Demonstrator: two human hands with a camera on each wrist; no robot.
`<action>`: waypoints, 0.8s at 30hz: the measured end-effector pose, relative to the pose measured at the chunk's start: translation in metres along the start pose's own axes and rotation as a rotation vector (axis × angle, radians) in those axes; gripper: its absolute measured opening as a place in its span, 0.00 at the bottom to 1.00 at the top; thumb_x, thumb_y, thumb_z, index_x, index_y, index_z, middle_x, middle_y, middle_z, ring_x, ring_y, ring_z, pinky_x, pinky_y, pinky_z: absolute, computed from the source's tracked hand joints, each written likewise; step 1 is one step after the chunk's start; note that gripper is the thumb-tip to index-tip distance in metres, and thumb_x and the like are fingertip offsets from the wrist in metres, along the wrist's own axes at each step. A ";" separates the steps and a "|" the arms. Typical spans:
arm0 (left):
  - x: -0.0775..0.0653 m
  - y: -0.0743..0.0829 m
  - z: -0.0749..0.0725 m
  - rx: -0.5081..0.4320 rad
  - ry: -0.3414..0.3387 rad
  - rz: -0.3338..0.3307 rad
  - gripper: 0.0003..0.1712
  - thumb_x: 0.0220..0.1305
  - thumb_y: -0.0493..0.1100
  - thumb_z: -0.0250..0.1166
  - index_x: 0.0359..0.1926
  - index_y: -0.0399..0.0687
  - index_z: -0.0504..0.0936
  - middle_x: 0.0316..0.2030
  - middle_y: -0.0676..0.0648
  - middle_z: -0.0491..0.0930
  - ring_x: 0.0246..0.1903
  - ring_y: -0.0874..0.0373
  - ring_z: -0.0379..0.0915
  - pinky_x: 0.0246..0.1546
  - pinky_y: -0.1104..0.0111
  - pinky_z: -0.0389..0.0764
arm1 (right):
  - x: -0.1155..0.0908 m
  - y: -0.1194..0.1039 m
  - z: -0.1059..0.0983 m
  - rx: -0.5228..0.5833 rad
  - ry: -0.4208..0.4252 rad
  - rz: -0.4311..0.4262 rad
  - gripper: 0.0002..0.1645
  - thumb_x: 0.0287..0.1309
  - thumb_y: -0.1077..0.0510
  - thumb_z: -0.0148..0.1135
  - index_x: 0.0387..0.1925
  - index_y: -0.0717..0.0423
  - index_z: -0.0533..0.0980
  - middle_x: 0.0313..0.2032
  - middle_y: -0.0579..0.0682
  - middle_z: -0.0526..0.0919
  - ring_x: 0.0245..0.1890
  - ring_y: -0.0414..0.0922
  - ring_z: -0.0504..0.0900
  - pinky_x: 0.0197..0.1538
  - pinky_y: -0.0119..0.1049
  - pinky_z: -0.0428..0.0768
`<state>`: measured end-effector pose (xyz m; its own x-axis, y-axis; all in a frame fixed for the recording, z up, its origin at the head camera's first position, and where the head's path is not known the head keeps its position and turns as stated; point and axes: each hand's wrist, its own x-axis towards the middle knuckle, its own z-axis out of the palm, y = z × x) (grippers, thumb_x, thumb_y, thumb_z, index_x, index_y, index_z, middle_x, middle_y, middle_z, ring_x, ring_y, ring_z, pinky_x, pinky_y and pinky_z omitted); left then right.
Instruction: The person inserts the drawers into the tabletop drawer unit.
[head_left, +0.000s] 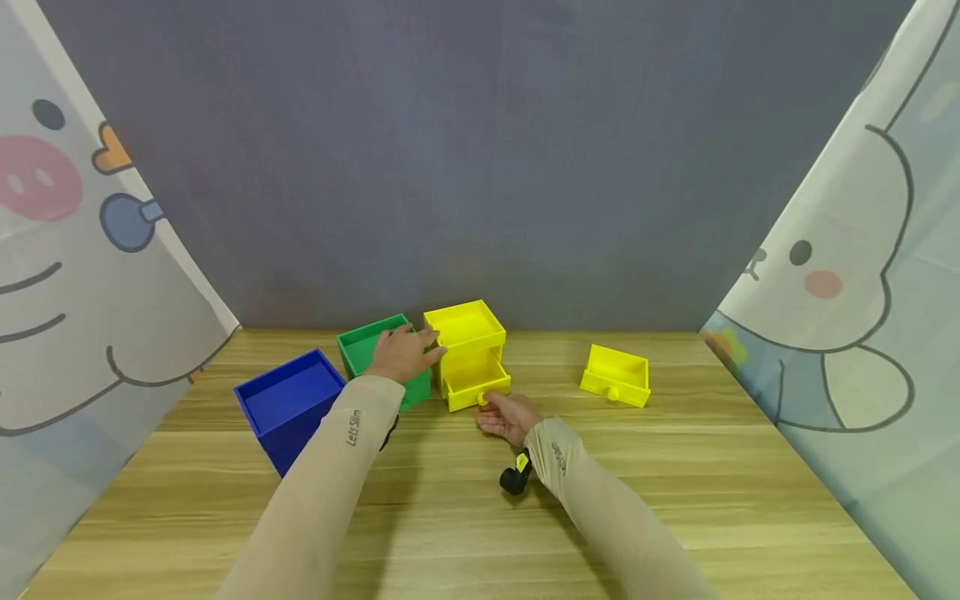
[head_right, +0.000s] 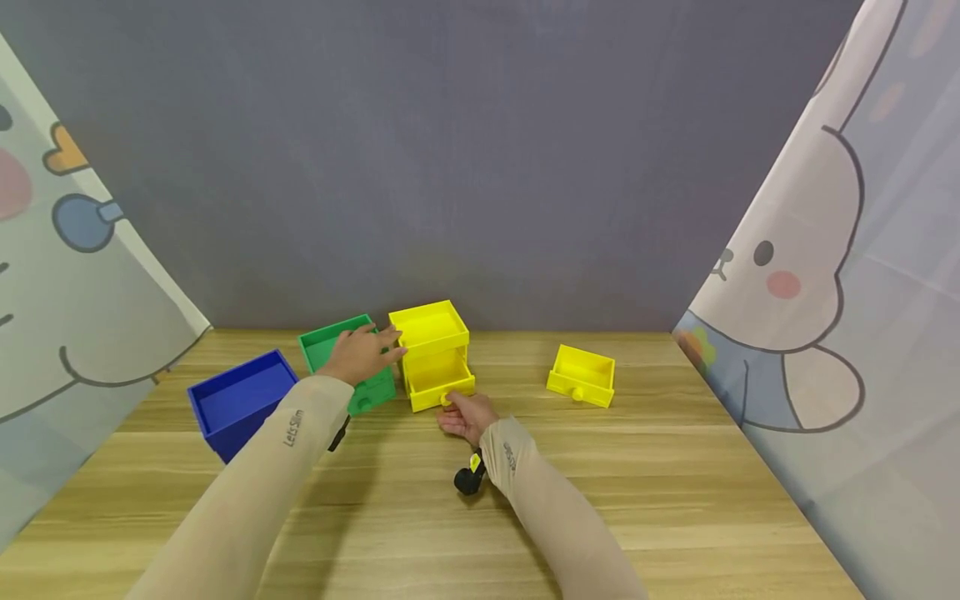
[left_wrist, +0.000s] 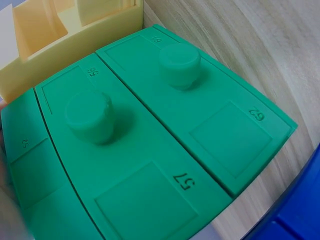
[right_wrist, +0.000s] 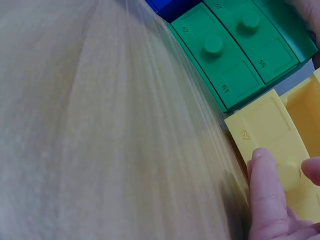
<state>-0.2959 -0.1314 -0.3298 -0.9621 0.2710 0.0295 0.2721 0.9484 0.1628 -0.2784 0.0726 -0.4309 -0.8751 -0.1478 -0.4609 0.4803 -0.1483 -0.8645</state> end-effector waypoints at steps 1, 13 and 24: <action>0.000 0.000 0.000 -0.001 -0.003 -0.002 0.31 0.72 0.58 0.50 0.69 0.49 0.68 0.67 0.47 0.64 0.66 0.39 0.57 0.61 0.45 0.60 | 0.000 0.000 0.000 0.002 -0.001 -0.004 0.10 0.63 0.61 0.55 0.34 0.68 0.75 0.22 0.52 0.80 0.19 0.39 0.81 0.27 0.29 0.82; -0.001 0.000 0.002 -0.008 0.000 -0.011 0.30 0.72 0.58 0.51 0.68 0.48 0.68 0.67 0.46 0.65 0.66 0.39 0.56 0.62 0.44 0.59 | 0.002 -0.002 0.008 0.055 0.035 -0.041 0.11 0.67 0.64 0.52 0.40 0.71 0.74 0.20 0.53 0.80 0.19 0.39 0.82 0.28 0.29 0.82; 0.001 0.000 0.002 -0.007 0.000 -0.008 0.31 0.72 0.58 0.50 0.69 0.50 0.67 0.68 0.48 0.64 0.67 0.39 0.55 0.62 0.44 0.59 | 0.011 -0.005 0.012 0.097 0.082 -0.056 0.10 0.66 0.66 0.54 0.42 0.74 0.74 0.19 0.53 0.82 0.19 0.39 0.82 0.29 0.29 0.82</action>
<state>-0.2971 -0.1311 -0.3319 -0.9643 0.2634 0.0279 0.2643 0.9494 0.1697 -0.2895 0.0601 -0.4287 -0.9008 -0.0571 -0.4304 0.4304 -0.2483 -0.8678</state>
